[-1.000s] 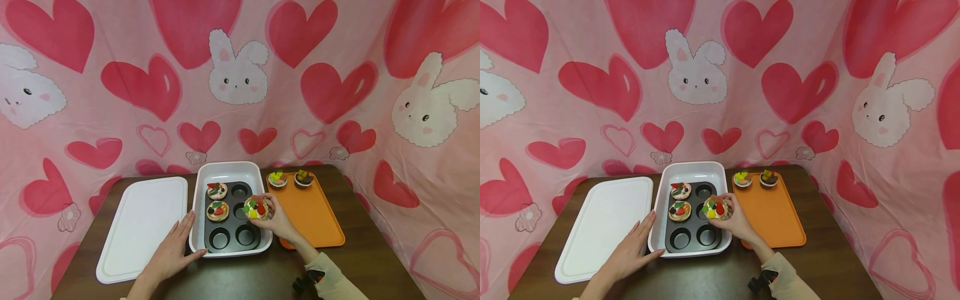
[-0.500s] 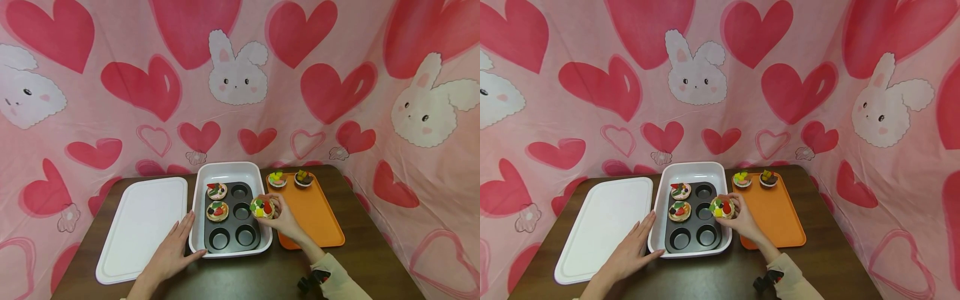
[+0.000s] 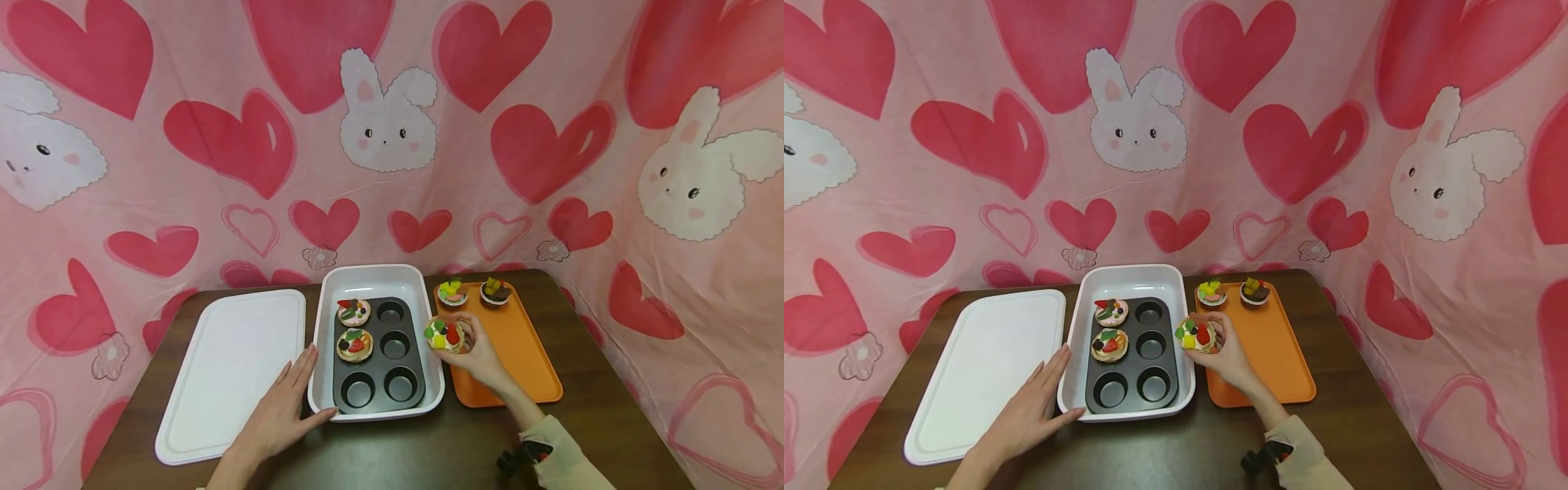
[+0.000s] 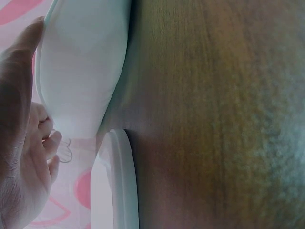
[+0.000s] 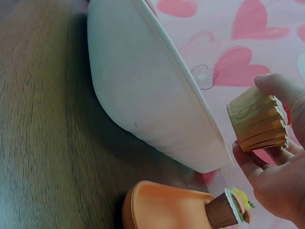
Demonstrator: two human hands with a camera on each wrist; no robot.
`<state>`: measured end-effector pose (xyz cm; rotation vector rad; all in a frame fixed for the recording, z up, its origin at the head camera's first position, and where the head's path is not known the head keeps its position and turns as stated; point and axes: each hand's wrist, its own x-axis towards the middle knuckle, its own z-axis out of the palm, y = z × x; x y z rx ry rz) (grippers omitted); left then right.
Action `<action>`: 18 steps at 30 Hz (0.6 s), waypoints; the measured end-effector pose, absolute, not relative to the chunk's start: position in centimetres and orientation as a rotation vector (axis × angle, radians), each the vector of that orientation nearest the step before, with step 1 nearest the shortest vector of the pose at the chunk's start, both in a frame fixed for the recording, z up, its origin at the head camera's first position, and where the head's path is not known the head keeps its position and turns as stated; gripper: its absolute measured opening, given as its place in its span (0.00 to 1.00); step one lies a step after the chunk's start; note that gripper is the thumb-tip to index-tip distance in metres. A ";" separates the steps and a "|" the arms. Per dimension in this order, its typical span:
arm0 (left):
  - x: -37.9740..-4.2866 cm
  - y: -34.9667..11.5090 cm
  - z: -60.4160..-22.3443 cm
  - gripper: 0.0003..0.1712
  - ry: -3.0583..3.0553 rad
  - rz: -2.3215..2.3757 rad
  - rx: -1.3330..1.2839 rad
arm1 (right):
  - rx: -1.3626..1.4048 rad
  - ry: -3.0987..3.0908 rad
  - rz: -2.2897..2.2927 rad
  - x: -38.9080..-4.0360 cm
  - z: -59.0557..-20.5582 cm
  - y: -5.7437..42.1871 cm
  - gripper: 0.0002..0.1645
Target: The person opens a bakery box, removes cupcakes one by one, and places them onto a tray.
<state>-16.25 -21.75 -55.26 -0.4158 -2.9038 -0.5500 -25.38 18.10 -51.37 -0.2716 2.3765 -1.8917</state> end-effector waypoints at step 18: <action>-16.3 -21.8 -55.3 0.68 -2.895 -0.557 -0.431 | -0.188 2.448 -1.908 -25.9 -51.4 20.9 0.47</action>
